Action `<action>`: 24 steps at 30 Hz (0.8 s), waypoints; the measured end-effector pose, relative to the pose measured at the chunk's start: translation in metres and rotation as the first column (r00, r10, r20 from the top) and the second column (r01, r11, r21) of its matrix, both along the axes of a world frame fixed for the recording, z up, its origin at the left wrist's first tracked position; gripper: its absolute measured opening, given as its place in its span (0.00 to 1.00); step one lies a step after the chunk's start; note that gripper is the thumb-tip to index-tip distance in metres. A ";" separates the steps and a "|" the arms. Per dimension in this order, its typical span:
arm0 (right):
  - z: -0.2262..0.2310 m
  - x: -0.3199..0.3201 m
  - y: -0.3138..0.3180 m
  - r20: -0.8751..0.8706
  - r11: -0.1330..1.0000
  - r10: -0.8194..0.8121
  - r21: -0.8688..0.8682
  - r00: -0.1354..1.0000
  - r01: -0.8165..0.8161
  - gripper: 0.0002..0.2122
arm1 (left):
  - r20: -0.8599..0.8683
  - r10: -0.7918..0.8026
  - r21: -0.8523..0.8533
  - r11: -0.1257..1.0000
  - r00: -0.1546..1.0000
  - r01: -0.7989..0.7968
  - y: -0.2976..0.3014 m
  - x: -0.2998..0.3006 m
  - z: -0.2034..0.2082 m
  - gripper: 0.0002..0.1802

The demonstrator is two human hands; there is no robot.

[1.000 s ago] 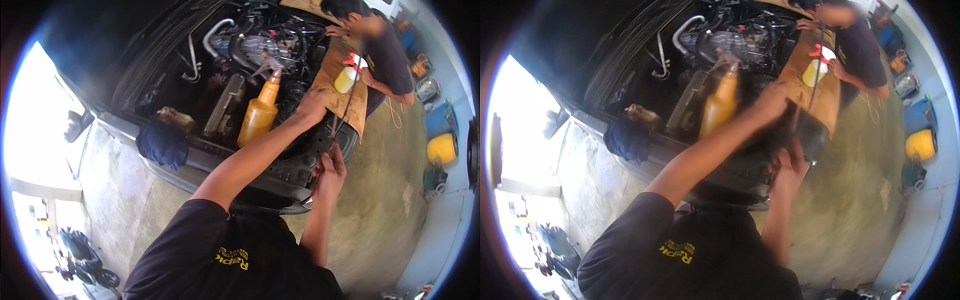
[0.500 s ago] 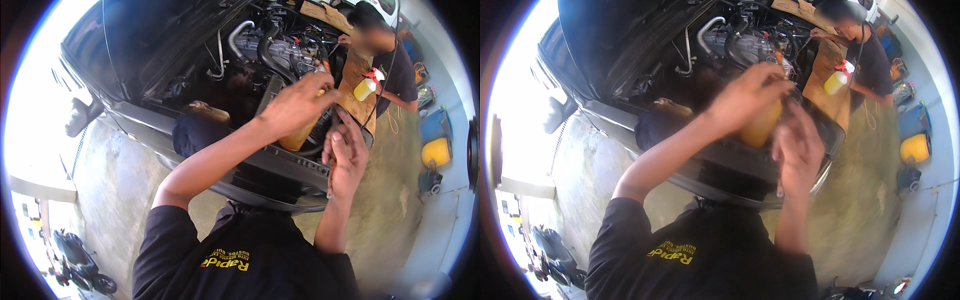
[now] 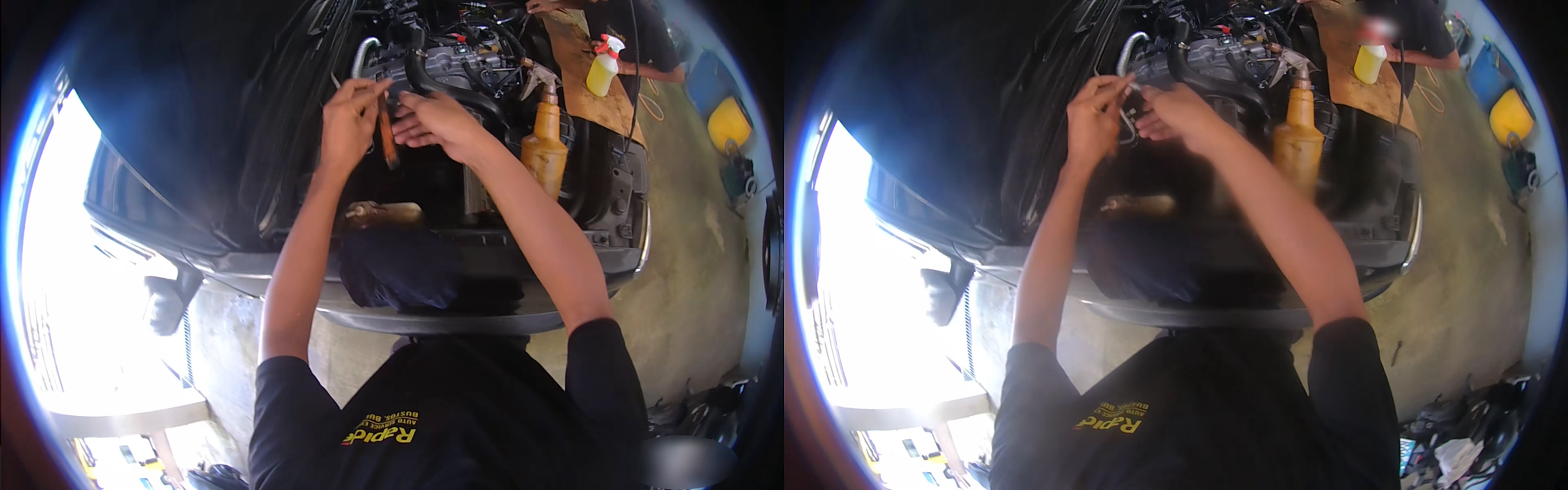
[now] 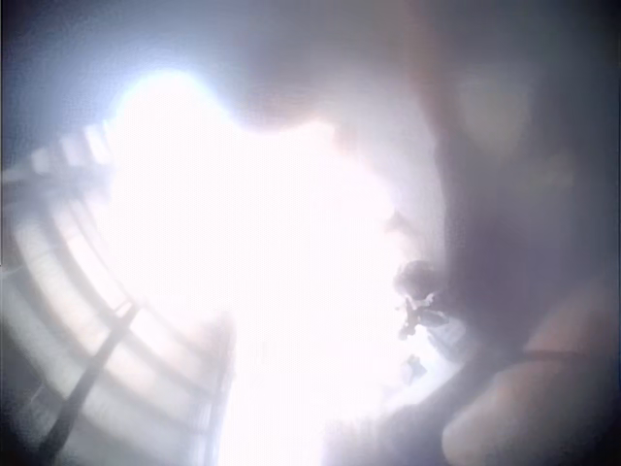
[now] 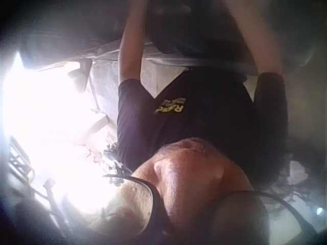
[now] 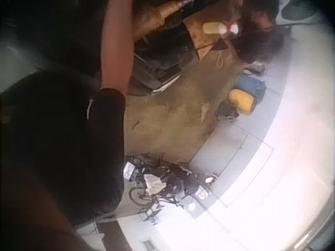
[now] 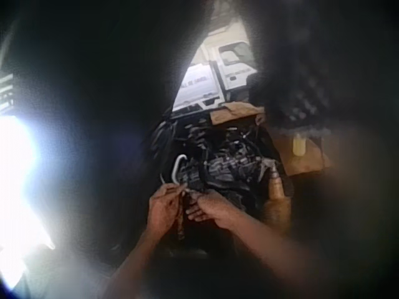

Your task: The person places a rag over the front of the car, then pulls out the engine dipstick, wipes it with a cloth, reinserts it, and pulls it out again to check the oil level. The person holds the dipstick to inspect the oil residue.

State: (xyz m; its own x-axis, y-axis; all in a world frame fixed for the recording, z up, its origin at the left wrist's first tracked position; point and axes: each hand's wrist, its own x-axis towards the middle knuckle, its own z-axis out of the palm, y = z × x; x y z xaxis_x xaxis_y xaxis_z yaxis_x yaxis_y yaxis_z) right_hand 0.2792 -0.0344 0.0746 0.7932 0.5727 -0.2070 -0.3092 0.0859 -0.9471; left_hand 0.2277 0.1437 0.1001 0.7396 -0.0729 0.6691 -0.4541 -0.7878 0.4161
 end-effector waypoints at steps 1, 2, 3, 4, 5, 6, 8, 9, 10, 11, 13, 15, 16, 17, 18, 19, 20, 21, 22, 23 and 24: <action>-0.006 0.017 0.025 -0.045 0.997 0.021 0.069 0.999 -0.018 0.17 | 0.025 -0.004 0.047 0.999 1.000 0.003 0.010 0.006 -0.013 0.18; -0.013 0.033 0.049 -0.083 0.991 0.038 0.134 0.996 -0.027 0.17 | 0.055 -0.016 0.089 0.996 0.998 0.011 0.020 0.013 -0.024 0.20; -0.025 0.046 0.074 -0.175 0.979 -0.015 0.196 0.984 0.050 0.15 | 0.006 0.039 0.093 0.995 0.999 -0.040 0.031 0.016 -0.033 0.21; -0.036 0.060 0.099 -0.266 0.959 -0.060 0.254 0.962 0.130 0.13 | -0.033 0.043 0.081 0.996 0.999 -0.041 0.043 0.022 -0.041 0.21; -0.049 0.075 0.124 -0.445 0.897 -0.092 0.352 0.891 0.268 0.10 | -0.076 0.050 0.075 0.996 0.996 -0.044 0.057 0.029 -0.049 0.21; -0.058 0.082 0.144 -0.429 0.896 -0.112 0.346 0.896 0.278 0.10 | -0.129 0.064 0.073 0.996 0.990 -0.055 0.074 0.034 -0.057 0.21; -0.082 0.096 0.188 -0.402 0.897 -0.145 0.332 0.904 0.292 0.08 | -0.248 0.071 0.223 0.975 0.966 -0.014 0.104 0.045 -0.065 0.25; -0.112 0.134 0.208 -0.369 0.873 -0.283 0.284 0.885 0.397 0.08 | -0.279 0.008 0.248 0.967 0.960 0.064 0.100 0.062 -0.067 0.27; -0.139 0.164 0.220 -0.085 0.889 -0.411 0.185 0.908 0.420 0.09 | -0.311 -0.037 0.275 0.953 0.950 0.127 0.102 0.076 -0.068 0.28; -0.156 0.175 0.226 0.210 0.889 -0.456 0.078 0.865 0.450 0.09 | -0.342 -0.009 0.294 0.949 0.939 0.116 0.111 0.082 -0.071 0.27; -0.179 0.203 0.239 0.265 0.788 -0.578 -0.066 0.772 0.613 0.13 | -0.394 0.041 0.333 0.938 0.918 0.101 0.129 0.096 -0.070 0.24; -0.198 0.211 0.239 0.363 0.699 -0.586 -0.226 0.724 0.679 0.17 | -0.490 0.075 0.271 0.960 0.869 0.070 0.143 0.111 -0.073 0.22; -0.204 0.212 0.240 0.434 0.669 -0.539 -0.302 0.722 0.680 0.19 | -0.552 0.077 0.199 0.979 0.831 0.041 0.149 0.118 -0.072 0.21; -0.205 0.216 0.246 0.418 0.643 -0.586 -0.281 0.694 0.713 0.19 | -0.602 0.078 0.133 0.991 0.795 0.003 0.153 0.123 -0.069 0.20; -0.205 0.220 0.253 0.403 0.614 -0.632 -0.262 0.662 0.745 0.18 | -0.616 0.052 0.051 0.998 0.786 -0.026 0.159 0.130 -0.078 0.19; -0.206 0.224 0.258 0.386 0.582 -0.675 -0.245 0.628 0.776 0.18 | -0.628 0.024 -0.032 0.998 0.778 -0.057 0.163 0.136 -0.091 0.18; -0.203 0.229 0.260 0.315 0.607 -0.688 -0.244 0.654 0.756 0.17 | -0.638 -0.004 -0.111 0.990 0.770 -0.088 0.166 0.144 -0.102 0.17; -0.204 0.235 0.259 0.248 0.628 -0.695 -0.247 0.675 0.738 0.16 | -0.564 0.075 0.108 0.994 0.823 -0.017 0.163 0.148 -0.103 0.16; -0.206 0.239 0.259 0.179 0.649 -0.699 -0.250 0.693 0.719 0.16 | -0.561 0.083 0.244 0.967 0.824 0.068 0.164 0.156 -0.101 0.16; -0.207 0.246 0.259 0.156 0.608 -0.759 -0.181 0.633 0.773 0.15 | -0.552 0.092 0.383 0.911 0.829 0.154 0.163 0.164 -0.087 0.16; -0.212 0.253 0.259 0.146 0.602 -0.769 -0.163 0.623 0.781 0.15 | -0.546 0.094 0.502 0.833 0.832 0.235 0.163 0.172 -0.078 0.16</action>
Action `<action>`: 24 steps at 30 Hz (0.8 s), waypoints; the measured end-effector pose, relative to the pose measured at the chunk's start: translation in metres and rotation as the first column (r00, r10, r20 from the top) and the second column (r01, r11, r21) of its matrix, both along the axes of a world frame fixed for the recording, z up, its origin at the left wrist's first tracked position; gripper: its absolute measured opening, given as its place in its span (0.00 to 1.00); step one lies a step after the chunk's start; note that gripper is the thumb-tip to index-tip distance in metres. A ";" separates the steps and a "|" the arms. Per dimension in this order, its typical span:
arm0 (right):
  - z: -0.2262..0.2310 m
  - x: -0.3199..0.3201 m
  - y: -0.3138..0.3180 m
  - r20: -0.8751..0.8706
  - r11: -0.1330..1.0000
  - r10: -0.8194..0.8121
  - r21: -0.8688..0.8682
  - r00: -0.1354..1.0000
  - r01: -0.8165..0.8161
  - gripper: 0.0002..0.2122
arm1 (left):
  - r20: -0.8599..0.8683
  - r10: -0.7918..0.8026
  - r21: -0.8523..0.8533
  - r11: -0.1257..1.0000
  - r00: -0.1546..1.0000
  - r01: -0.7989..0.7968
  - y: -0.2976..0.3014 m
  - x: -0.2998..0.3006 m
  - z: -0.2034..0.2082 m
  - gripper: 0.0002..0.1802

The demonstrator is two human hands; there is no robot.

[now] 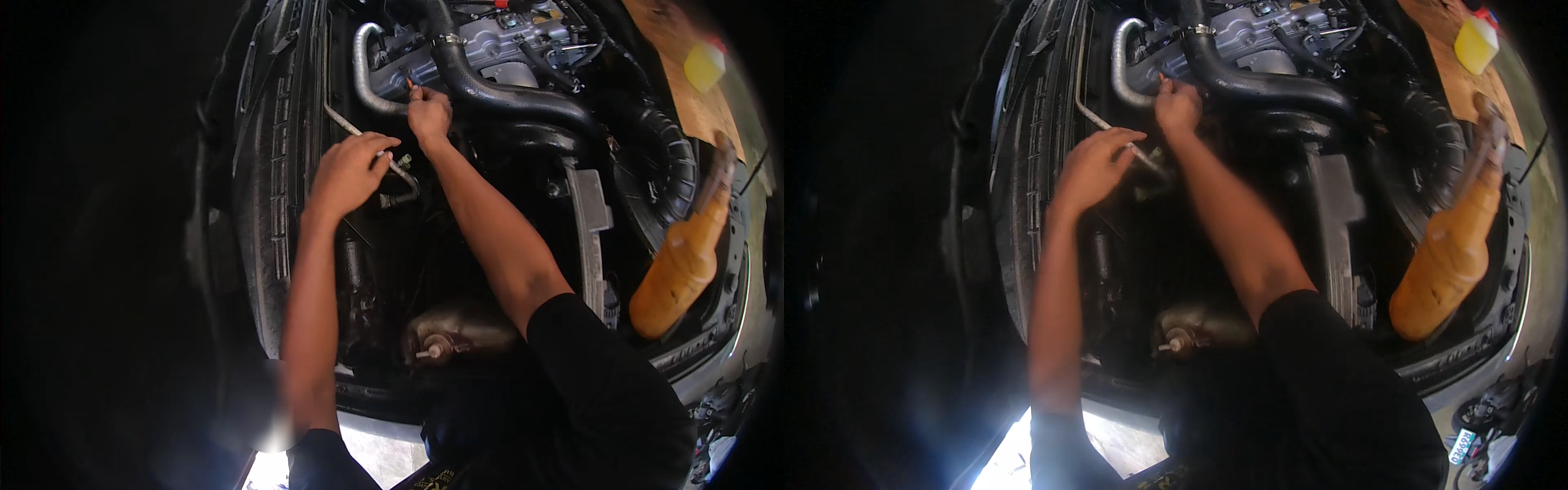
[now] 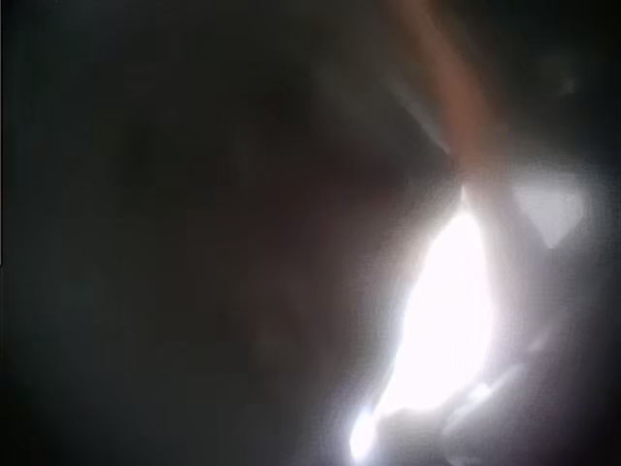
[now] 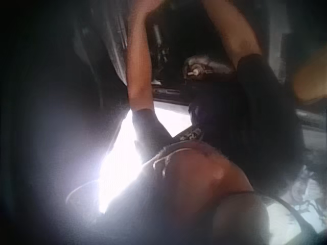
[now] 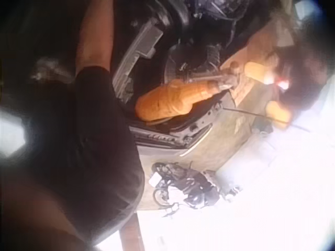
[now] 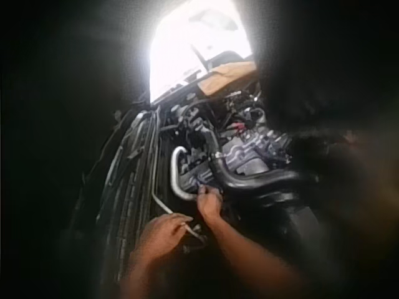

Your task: The person places a rag over the front of the car, then pulls out the engine dipstick, wipes it with a cloth, reinserts it, and pulls it out again to check the oil level. The person holds the dipstick to inspect the oil residue.

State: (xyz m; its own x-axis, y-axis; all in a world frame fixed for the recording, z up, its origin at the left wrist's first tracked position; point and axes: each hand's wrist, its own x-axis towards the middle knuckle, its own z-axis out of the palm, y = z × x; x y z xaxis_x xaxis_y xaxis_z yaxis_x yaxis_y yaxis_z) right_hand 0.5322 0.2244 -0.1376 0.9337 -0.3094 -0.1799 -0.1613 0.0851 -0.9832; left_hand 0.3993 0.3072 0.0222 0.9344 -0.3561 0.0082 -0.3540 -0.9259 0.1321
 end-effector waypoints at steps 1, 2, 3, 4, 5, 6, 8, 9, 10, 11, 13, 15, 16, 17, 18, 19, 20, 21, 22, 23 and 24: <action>-0.008 0.005 0.003 0.002 1.000 -0.002 0.019 1.000 0.002 0.15 | -0.140 0.042 -0.019 0.999 0.989 -0.045 0.006 0.011 0.006 0.18; -0.017 0.008 0.009 0.003 0.999 0.000 0.039 1.000 0.000 0.16 | -0.192 0.091 -0.132 0.984 0.977 -0.118 0.017 0.020 0.001 0.19; -0.045 0.042 0.005 0.098 0.996 -0.082 0.054 0.992 0.077 0.15 | -0.234 0.083 -0.261 0.954 0.969 -0.145 0.009 0.043 -0.002 0.20; -0.055 0.050 0.011 0.067 0.997 -0.061 0.057 0.996 0.057 0.16 | -0.296 0.110 -0.361 0.907 0.949 -0.217 0.014 0.054 -0.011 0.21; -0.058 0.055 0.017 0.043 0.997 -0.039 0.065 0.998 0.036 0.17 | -0.297 0.168 -0.377 0.884 0.940 -0.277 0.019 0.064 -0.023 0.26; -0.052 0.047 0.024 0.055 1.000 -0.009 -0.016 0.998 0.009 0.18 | -0.308 0.226 -0.323 0.889 0.924 -0.324 0.024 0.064 -0.033 0.28; -0.048 0.038 0.029 0.057 0.994 0.005 -0.110 0.998 0.001 0.20 | -0.315 0.316 -0.225 0.891 0.895 -0.394 0.020 0.070 -0.053 0.30; -0.048 0.039 0.029 0.054 0.992 -0.010 -0.123 0.999 0.016 0.20 | -0.283 0.273 -0.114 0.942 0.919 -0.315 0.015 0.077 -0.058 0.32; -0.048 0.039 0.029 0.050 0.991 -0.021 -0.134 0.999 0.027 0.21 | -0.295 0.241 -0.072 0.959 0.925 -0.273 0.012 0.079 -0.063 0.31; -0.054 0.038 0.026 0.041 0.994 0.008 -0.110 0.999 -0.003 0.21 | -0.315 0.208 -0.037 0.972 0.926 -0.231 -0.003 0.079 -0.059 0.31; -0.062 0.028 0.026 0.022 0.996 0.081 -0.037 0.996 -0.080 0.22 | -0.328 0.201 0.027 0.979 0.923 -0.204 -0.010 0.071 -0.055 0.29; -0.082 0.043 0.035 0.067 0.976 0.045 -0.217 0.997 -0.029 0.21 | -0.289 0.032 -0.105 0.992 0.957 -0.065 -0.002 0.076 -0.057 0.28; -0.083 0.028 0.041 0.112 0.969 0.103 -0.236 0.988 -0.074 0.23 | -0.285 0.014 -0.141 0.988 0.959 -0.057 0.025 0.064 -0.061 0.27; -0.080 0.035 0.037 0.040 0.979 0.162 -0.132 0.986 -0.155 0.24 | -0.270 0.066 -0.040 0.996 0.961 -0.080 0.020 0.062 -0.049 0.23; -0.080 0.045 0.029 -0.030 0.975 0.217 -0.034 0.976 -0.218 0.25 | -0.260 0.109 0.055 0.994 0.960 -0.098 0.000 0.063 -0.040 0.19; -0.077 0.042 0.030 0.075 0.988 0.144 0.038 0.987 -0.147 0.24 | -0.146 0.151 0.179 0.976 0.978 -0.125 -0.020 0.047 -0.026 0.16; -0.090 0.070 0.023 0.099 0.997 0.061 -0.043 0.993 -0.057 0.23 | -0.009 0.122 0.267 0.957 0.992 -0.116 -0.054 0.034 -0.012 0.14; -0.090 0.075 0.025 0.086 0.999 0.022 -0.044 0.996 -0.018 0.22 | 0.057 0.092 0.355 0.929 0.994 -0.106 -0.070 0.014 -0.011 0.11; -0.088 0.080 0.026 0.073 0.999 -0.021 -0.044 0.997 0.024 0.21 | 0.117 0.051 0.443 0.891 0.992 -0.098 -0.085 -0.006 -0.009 0.10; -0.092 0.060 0.037 0.086 1.000 0.003 0.015 0.996 -0.004 0.20 | 0.039 0.129 0.414 0.901 0.991 -0.134 -0.097 -0.030 -0.012 0.10; -0.087 0.053 0.037 0.122 0.997 -0.006 0.079 0.993 -0.004 0.20 | -0.013 0.177 0.384 0.910 0.984 -0.158 -0.114 -0.051 -0.002 0.11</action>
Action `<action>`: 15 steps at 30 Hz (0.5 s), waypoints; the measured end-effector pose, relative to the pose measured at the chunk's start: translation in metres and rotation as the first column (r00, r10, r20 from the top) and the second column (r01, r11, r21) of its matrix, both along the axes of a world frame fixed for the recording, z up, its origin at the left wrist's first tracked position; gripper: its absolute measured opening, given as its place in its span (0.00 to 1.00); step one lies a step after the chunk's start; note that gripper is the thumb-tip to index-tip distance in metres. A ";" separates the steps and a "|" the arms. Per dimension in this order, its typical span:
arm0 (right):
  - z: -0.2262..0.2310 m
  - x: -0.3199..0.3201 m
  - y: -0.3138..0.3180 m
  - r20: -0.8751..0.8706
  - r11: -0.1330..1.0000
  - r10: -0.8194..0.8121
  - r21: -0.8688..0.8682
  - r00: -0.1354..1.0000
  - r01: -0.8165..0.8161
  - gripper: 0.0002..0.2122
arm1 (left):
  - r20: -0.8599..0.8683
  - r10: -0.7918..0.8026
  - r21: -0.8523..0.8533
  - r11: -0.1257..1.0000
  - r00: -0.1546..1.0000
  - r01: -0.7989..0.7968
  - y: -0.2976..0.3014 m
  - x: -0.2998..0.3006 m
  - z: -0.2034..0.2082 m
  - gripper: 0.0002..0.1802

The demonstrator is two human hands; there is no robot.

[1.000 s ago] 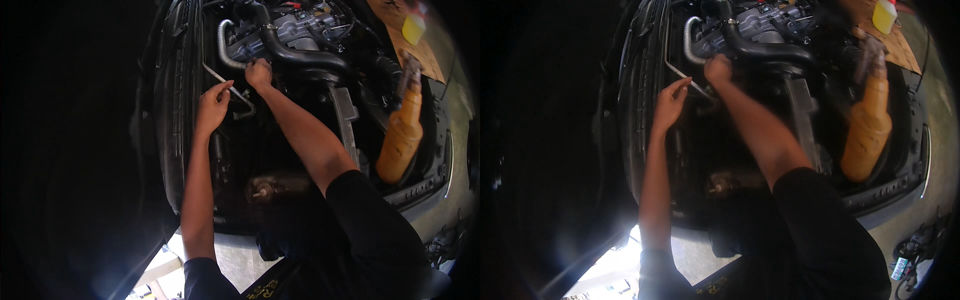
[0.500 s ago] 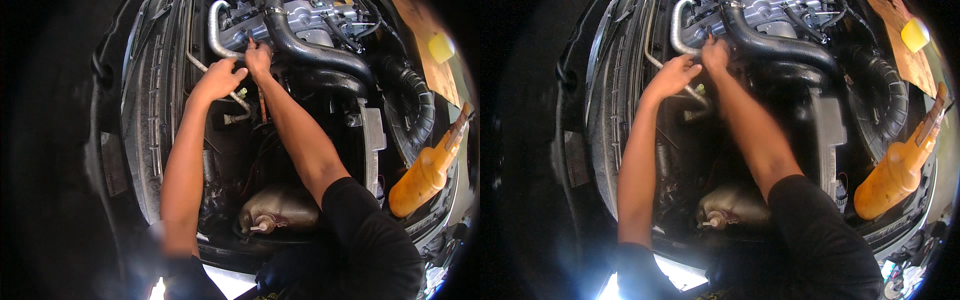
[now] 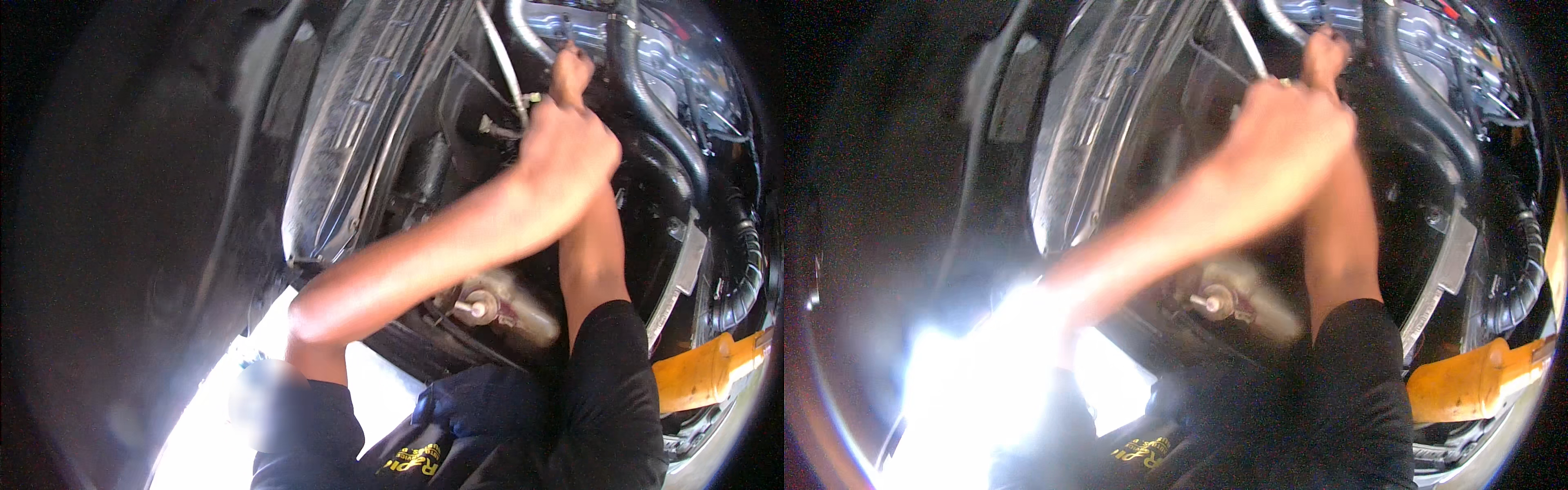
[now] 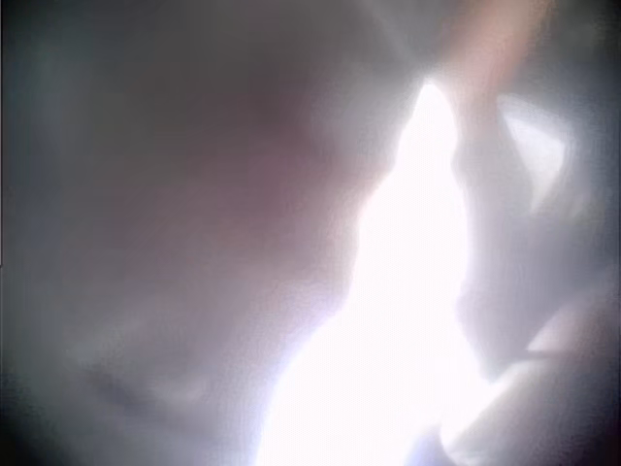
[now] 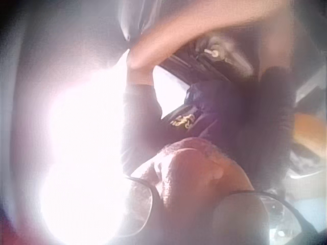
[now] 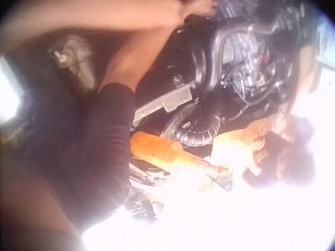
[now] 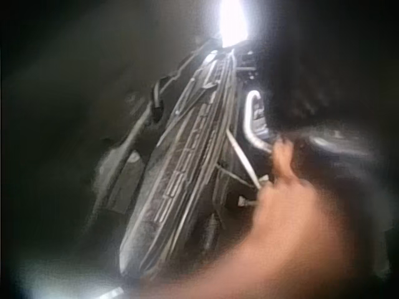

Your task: The person places a rag over the front of the car, then pulls out the engine dipstick, wipes it with a cloth, reinserts it, and pulls it out again to check the oil level. The person holds the dipstick to inspect the oil residue.

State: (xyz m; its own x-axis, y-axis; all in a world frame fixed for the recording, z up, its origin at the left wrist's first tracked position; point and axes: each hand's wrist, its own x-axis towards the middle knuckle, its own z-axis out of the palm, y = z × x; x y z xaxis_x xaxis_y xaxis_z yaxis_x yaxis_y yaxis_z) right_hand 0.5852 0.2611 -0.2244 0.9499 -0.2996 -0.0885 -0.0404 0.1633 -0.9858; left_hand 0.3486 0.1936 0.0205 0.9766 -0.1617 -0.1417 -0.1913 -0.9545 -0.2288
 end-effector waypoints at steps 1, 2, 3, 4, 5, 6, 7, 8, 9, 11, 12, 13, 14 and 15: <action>0.000 0.016 -0.010 -0.015 0.998 -0.006 0.059 1.000 0.007 0.21 | 0.050 -0.045 -0.046 0.998 0.998 0.048 -0.015 -0.020 0.010 0.10; 0.017 -0.012 0.001 -0.070 0.990 0.020 0.137 0.997 -0.010 0.21 | 0.068 -0.041 -0.072 0.996 0.997 0.046 -0.018 -0.046 0.013 0.10; 0.028 -0.033 0.008 -0.127 0.973 0.080 0.227 0.989 -0.049 0.21 | 0.050 -0.033 -0.104 0.994 0.998 0.038 -0.017 -0.067 0.016 0.10; 0.039 -0.042 0.010 -0.168 0.947 0.124 0.314 0.978 -0.066 0.20 | 0.047 -0.044 -0.136 0.989 0.998 0.050 -0.014 -0.084 0.020 0.10; 0.026 -0.020 0.010 -0.150 0.967 0.085 0.251 0.985 -0.045 0.20 | 0.062 -0.081 -0.169 0.981 0.995 0.090 -0.011 -0.092 0.025 0.10; 0.001 0.037 -0.006 -0.101 0.985 0.002 0.171 0.995 0.015 0.19 | 0.111 -0.145 -0.196 0.967 0.983 0.165 -0.009 -0.088 0.029 0.11; -0.006 0.046 -0.005 -0.094 0.986 -0.006 0.163 0.996 0.021 0.19 | 0.113 -0.163 -0.210 0.960 0.980 0.184 0.000 -0.091 0.027 0.12; -0.007 0.061 -0.012 -0.077 0.988 -0.027 0.151 0.997 0.038 0.18 | 0.124 -0.194 -0.228 0.949 0.973 0.218 0.006 -0.091 0.023 0.13; -0.005 0.041 -0.005 -0.090 0.980 0.013 0.197 0.996 0.005 0.18 | 0.011 -0.160 -0.194 0.968 0.987 0.159 0.015 -0.096 0.012 0.16; 0.005 0.000 0.003 -0.126 0.913 0.123 0.404 0.984 -0.062 0.15 | -0.217 -0.130 -0.233 0.969 0.967 0.078 0.035 -0.115 0.005 0.17; 0.014 -0.013 0.003 -0.256 0.961 0.195 0.241 0.947 -0.133 0.15 | -0.316 -0.144 -0.268 0.962 0.938 0.058 0.043 -0.123 0.007 0.18; 0.009 -0.005 0.002 -0.224 0.975 0.192 0.155 0.955 -0.160 0.16 | -0.357 -0.105 -0.317 0.948 0.928 -0.014 0.042 -0.122 0.013 0.19; 0.001 0.004 0.001 -0.196 0.982 0.188 0.062 0.962 -0.179 0.17 | -0.404 -0.085 -0.365 0.928 0.911 -0.075 0.039 -0.118 0.022 0.20; -0.006 0.015 -0.004 -0.169 0.982 0.177 -0.029 0.970 -0.185 0.19 | -0.455 -0.069 -0.396 0.909 0.888 -0.132 0.034 -0.112 0.028 0.21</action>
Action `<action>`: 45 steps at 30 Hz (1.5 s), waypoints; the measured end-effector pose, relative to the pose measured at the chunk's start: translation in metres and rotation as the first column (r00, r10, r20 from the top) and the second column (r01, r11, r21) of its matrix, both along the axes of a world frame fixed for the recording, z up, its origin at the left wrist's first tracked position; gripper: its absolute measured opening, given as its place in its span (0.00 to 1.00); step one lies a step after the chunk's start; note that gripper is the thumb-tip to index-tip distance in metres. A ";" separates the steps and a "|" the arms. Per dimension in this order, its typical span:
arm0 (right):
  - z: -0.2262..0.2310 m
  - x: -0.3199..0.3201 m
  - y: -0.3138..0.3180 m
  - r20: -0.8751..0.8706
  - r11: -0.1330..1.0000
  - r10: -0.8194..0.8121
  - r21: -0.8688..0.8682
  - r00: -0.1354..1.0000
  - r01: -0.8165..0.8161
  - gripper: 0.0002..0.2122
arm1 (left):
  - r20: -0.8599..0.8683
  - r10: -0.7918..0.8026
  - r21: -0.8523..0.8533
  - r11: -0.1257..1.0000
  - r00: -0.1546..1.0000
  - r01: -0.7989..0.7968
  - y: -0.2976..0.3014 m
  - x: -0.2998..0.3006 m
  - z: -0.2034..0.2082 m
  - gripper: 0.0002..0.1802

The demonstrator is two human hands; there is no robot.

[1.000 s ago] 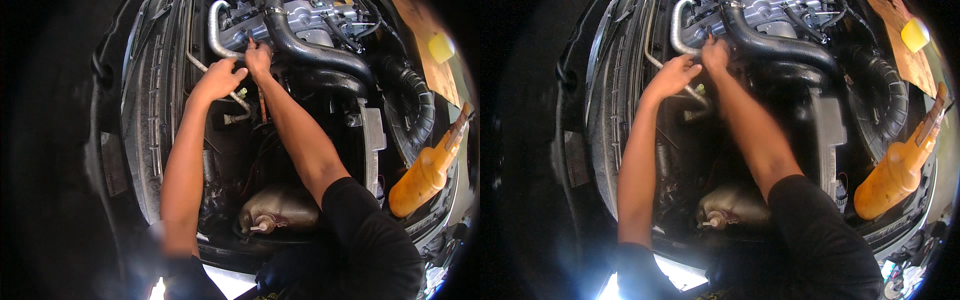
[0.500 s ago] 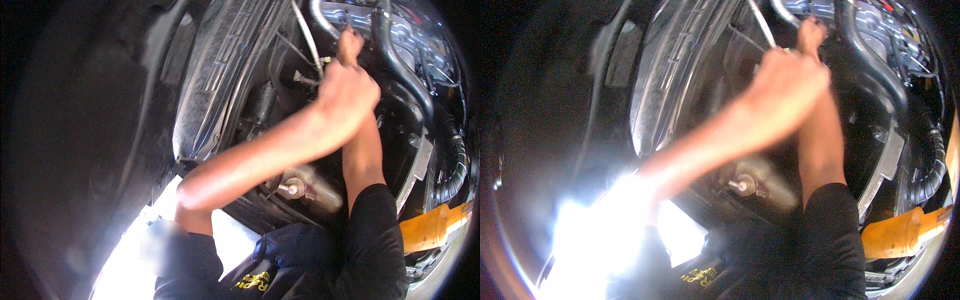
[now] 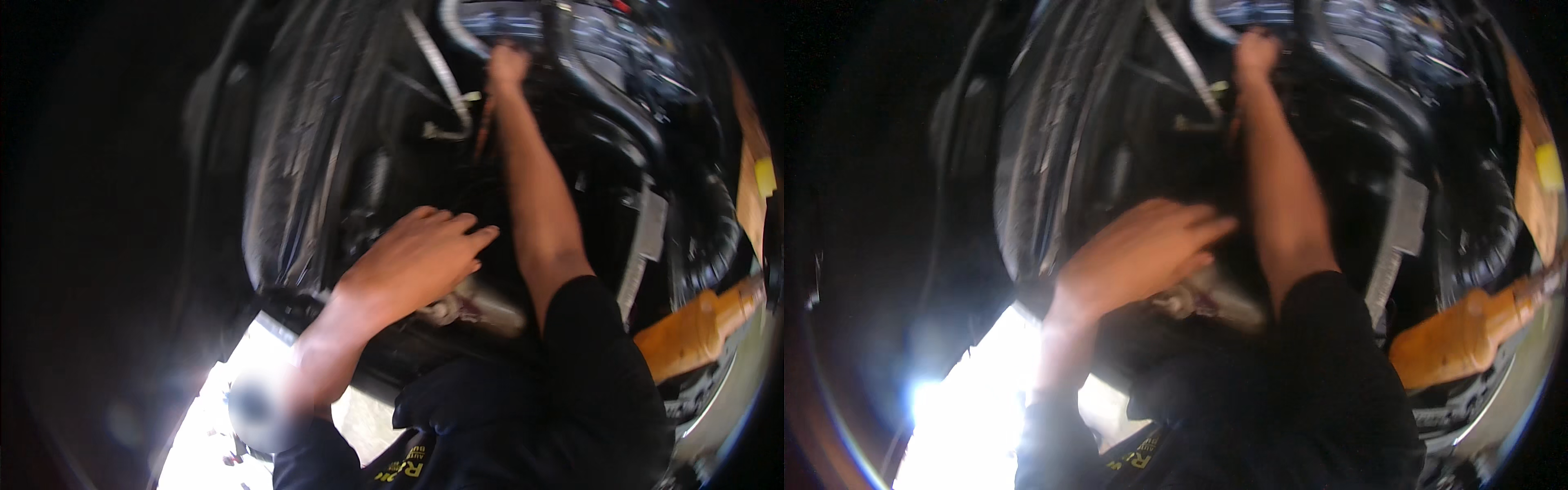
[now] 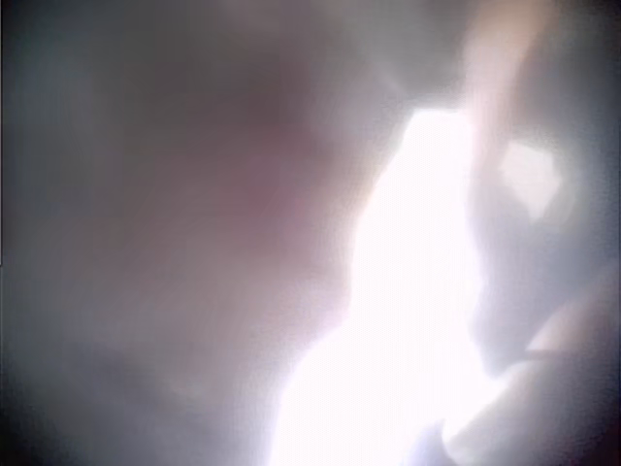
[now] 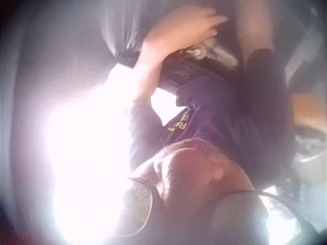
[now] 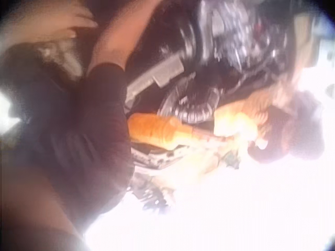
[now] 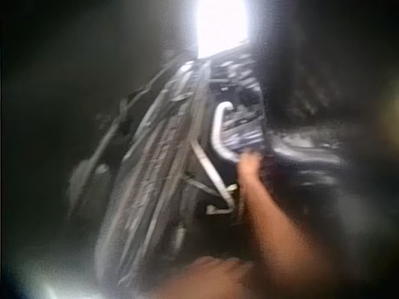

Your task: The person places a rag over the front of the car, then pulls out the engine dipstick, wipes it with a cloth, reinserts it, and pulls it out again to check the oil level. The person holds the dipstick to inspect the oil residue.

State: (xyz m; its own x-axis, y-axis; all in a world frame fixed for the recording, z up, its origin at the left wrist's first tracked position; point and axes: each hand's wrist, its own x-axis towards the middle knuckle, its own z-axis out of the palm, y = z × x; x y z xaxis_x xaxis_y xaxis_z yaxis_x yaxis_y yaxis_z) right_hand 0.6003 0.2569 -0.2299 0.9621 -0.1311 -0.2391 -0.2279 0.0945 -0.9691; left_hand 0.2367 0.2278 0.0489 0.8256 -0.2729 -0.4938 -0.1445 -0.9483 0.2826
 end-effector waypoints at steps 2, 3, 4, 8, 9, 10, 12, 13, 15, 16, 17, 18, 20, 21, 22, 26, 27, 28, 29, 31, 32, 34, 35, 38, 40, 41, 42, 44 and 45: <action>0.014 -0.010 0.011 0.069 0.975 -0.193 0.127 0.979 0.183 0.18 | 0.156 -0.076 0.029 0.997 0.985 0.073 -0.005 0.003 -0.004 0.24; 0.035 -0.037 0.020 0.070 0.959 -0.210 0.209 0.975 0.191 0.17 | 0.216 -0.075 0.067 0.996 0.973 0.062 -0.004 -0.004 -0.001 0.26; 0.040 -0.030 0.011 0.053 0.966 -0.216 0.156 0.975 0.206 0.17 | 0.182 -0.059 0.054 0.997 0.982 0.049 -0.009 0.002 0.003 0.26; 0.039 -0.020 0.002 0.029 0.974 -0.194 0.121 0.981 0.189 0.16 | 0.158 -0.114 0.121 0.988 0.981 0.095 -0.005 0.002 0.001 0.26; 0.036 -0.019 0.001 0.024 0.976 -0.192 0.108 0.981 0.188 0.16 | 0.133 -0.099 0.124 0.989 0.986 0.083 -0.002 0.000 0.000 0.26; 0.032 -0.019 -0.001 0.016 0.984 -0.167 0.070 0.986 0.165 0.17 | 0.108 -0.083 0.127 0.989 0.991 0.069 0.001 -0.002 -0.002 0.26; 0.028 -0.015 -0.005 0.028 0.989 -0.136 0.066 0.990 0.134 0.17 | 0.124 -0.090 0.145 0.987 0.988 0.072 0.003 -0.004 -0.003 0.26; 0.026 -0.014 -0.007 0.034 0.991 -0.121 0.064 0.992 0.119 0.18 | 0.131 -0.094 0.153 0.985 0.987 0.073 0.003 -0.003 -0.005 0.26; 0.031 -0.019 -0.004 0.044 0.992 -0.124 0.015 0.991 0.124 0.18 | 0.114 -0.109 0.164 0.982 0.987 0.090 -0.002 0.000 -0.001 0.27; 0.035 -0.020 -0.002 0.049 0.991 -0.130 -0.005 0.990 0.131 0.18 | 0.105 -0.117 0.169 0.981 0.988 0.098 -0.004 0.001 0.000 0.28; 0.038 -0.017 0.000 0.055 0.990 -0.137 -0.020 0.989 0.138 0.18 | 0.108 -0.148 0.155 0.979 0.983 0.130 -0.004 0.000 -0.001 0.27; 0.039 -0.019 0.003 0.039 0.990 -0.137 0.011 0.990 0.137 0.18 | 0.111 -0.178 0.141 0.977 0.978 0.162 -0.004 -0.002 -0.004 0.27; 0.042 -0.021 0.008 0.043 0.989 -0.116 0.098 0.992 0.111 0.19 | 0.100 -0.201 0.136 0.973 0.975 0.186 -0.004 -0.006 -0.008 0.26; 0.043 -0.025 0.012 0.043 0.986 -0.098 0.140 0.994 0.091 0.19 | 0.085 -0.193 0.145 0.973 0.978 0.180 -0.003 -0.008 -0.010 0.26; 0.044 -0.030 0.017 0.027 0.974 -0.090 0.213 0.996 0.082 0.19 | 0.068 -0.183 0.155 0.973 0.981 0.171 -0.003 -0.011 -0.011 0.26; 0.015 0.012 0.016 0.023 0.917 -0.273 0.309 0.962 0.253 0.14 | 0.067 -0.212 0.118 0.972 0.975 0.204 -0.016 0.002 -0.014 0.27; 0.016 0.014 0.016 0.006 0.921 -0.262 0.300 0.965 0.248 0.14 | 0.066 -0.228 0.130 0.967 0.971 0.218 -0.018 0.003 -0.014 0.27; 0.017 0.017 0.013 -0.010 0.925 -0.254 0.291 0.967 0.246 0.14 | 0.066 -0.247 0.141 0.961 0.967 0.236 -0.021 0.005 -0.014 0.27; 0.019 0.010 0.013 -0.044 0.935 -0.178 0.305 0.983 0.183 0.15 | 0.056 -0.238 0.142 0.963 0.970 0.228 -0.020 0.003 -0.016 0.26; 0.036 -0.014 0.015 -0.107 0.940 -0.008 0.340 0.994 0.044 0.22 | 0.039 -0.207 0.142 0.970 0.978 0.199 -0.016 -0.004 -0.017 0.26; 0.038 -0.012 0.009 -0.129 0.937 0.002 0.347 0.992 0.043 0.22 | 0.049 -0.206 0.138 0.970 0.977 0.198 -0.017 -0.003 -0.017 0.26; 0.042 -0.011 -0.002 -0.174 0.930 0.026 0.364 0.984 0.040 0.23 | 0.067 -0.203 0.129 0.973 0.977 0.193 -0.018 0.000 -0.016 0.26; 0.049 -0.017 -0.004 -0.201 0.911 0.053 0.411 0.978 0.035 0.23 | 0.064 -0.191 0.129 0.975 0.980 0.182 -0.017 -0.002 -0.016 0.26; 0.063 -0.031 -0.004 -0.202 0.855 0.081 0.517 0.976 0.035 0.18 | 0.064 -0.157 0.136 0.980 0.986 0.147 -0.014 -0.007 -0.013 0.25; 0.048 -0.022 -0.002 -0.115 0.840 -0.008 0.539 0.993 0.069 0.10 | 0.067 -0.163 0.134 0.979 0.984 0.153 -0.016 -0.006 -0.011 0.25; 0.036 -0.007 -0.003 -0.116 0.849 -0.017 0.522 0.993 0.076 0.10 | 0.068 -0.177 0.130 0.977 0.982 0.167 -0.018 -0.003 -0.011 0.25; 0.024 0.016 -0.008 -0.113 0.859 -0.037 0.504 0.993 0.089 0.09 | 0.074 -0.201 0.124 0.974 0.977 0.191 -0.022 0.002 -0.011 0.25; 0.017 0.022 -0.009 -0.113 0.856 -0.039 0.508 0.993 0.091 0.09 | 0.064 -0.203 0.122 0.973 0.977 0.194 -0.021 0.003 -0.014 0.25; 0.024 0.009 -0.005 -0.114 0.843 -0.023 0.532 0.993 0.081 0.09 | 0.051 -0.182 0.128 0.976 0.982 0.174 -0.019 0.000 -0.013 0.25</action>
State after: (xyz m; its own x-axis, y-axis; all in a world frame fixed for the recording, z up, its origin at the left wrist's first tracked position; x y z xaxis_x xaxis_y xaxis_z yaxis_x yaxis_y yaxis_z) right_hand 0.6097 0.2523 -0.2059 0.9249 -0.0041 -0.3802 -0.3002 0.6057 -0.7369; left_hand 0.2365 0.2092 0.0357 0.7994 -0.3590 -0.4818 -0.3278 -0.9326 0.1511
